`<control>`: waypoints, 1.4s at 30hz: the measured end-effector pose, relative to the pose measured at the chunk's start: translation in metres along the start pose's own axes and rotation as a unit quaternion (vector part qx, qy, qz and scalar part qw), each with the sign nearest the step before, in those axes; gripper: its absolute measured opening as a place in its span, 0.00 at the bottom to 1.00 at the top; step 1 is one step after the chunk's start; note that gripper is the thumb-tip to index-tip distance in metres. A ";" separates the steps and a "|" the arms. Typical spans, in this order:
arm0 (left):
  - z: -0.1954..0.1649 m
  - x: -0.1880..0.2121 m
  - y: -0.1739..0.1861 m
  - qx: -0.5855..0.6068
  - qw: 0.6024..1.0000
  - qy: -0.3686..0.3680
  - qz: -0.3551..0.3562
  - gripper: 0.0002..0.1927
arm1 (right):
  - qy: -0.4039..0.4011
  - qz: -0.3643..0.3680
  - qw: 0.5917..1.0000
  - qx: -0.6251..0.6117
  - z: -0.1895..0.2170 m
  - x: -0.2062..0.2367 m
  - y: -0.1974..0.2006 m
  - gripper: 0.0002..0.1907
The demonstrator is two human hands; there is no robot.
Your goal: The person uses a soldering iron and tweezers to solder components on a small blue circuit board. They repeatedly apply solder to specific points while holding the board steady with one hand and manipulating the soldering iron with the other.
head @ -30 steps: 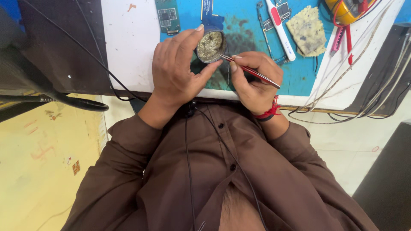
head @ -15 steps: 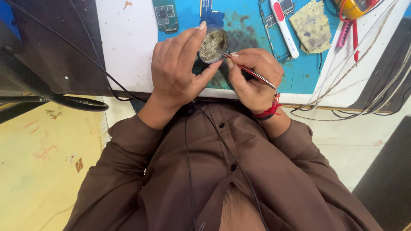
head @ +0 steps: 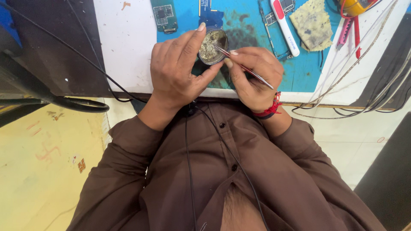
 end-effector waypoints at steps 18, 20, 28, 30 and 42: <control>0.001 0.000 0.000 0.008 1.000 0.003 -0.001 0.39 | 0.004 -0.013 1.000 -0.001 0.000 0.000 0.000 0.11; 0.000 0.000 -0.001 0.009 1.000 0.001 -0.001 0.39 | 0.002 -0.010 1.000 -0.005 0.000 0.000 0.000 0.11; -0.001 -0.001 0.000 0.007 1.000 0.001 0.002 0.38 | 0.041 0.005 0.999 0.006 0.004 -0.001 0.000 0.13; -0.001 -0.002 0.001 0.008 1.000 0.003 0.003 0.38 | 0.040 -0.001 0.999 -0.002 0.003 0.000 0.001 0.13; 0.000 -0.006 0.004 0.007 1.000 0.022 -0.009 0.39 | 0.027 -0.070 0.997 -0.032 -0.008 0.010 0.012 0.12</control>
Point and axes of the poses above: each hand's wrist, its own x-axis away from the middle knuckle, its own y-axis out of the back of the hand, z = x × y, the point moved 9 cm from there along -x, towards the middle knuckle, and after that the axes turned 15 degrees about x, right-handed, at the moved point
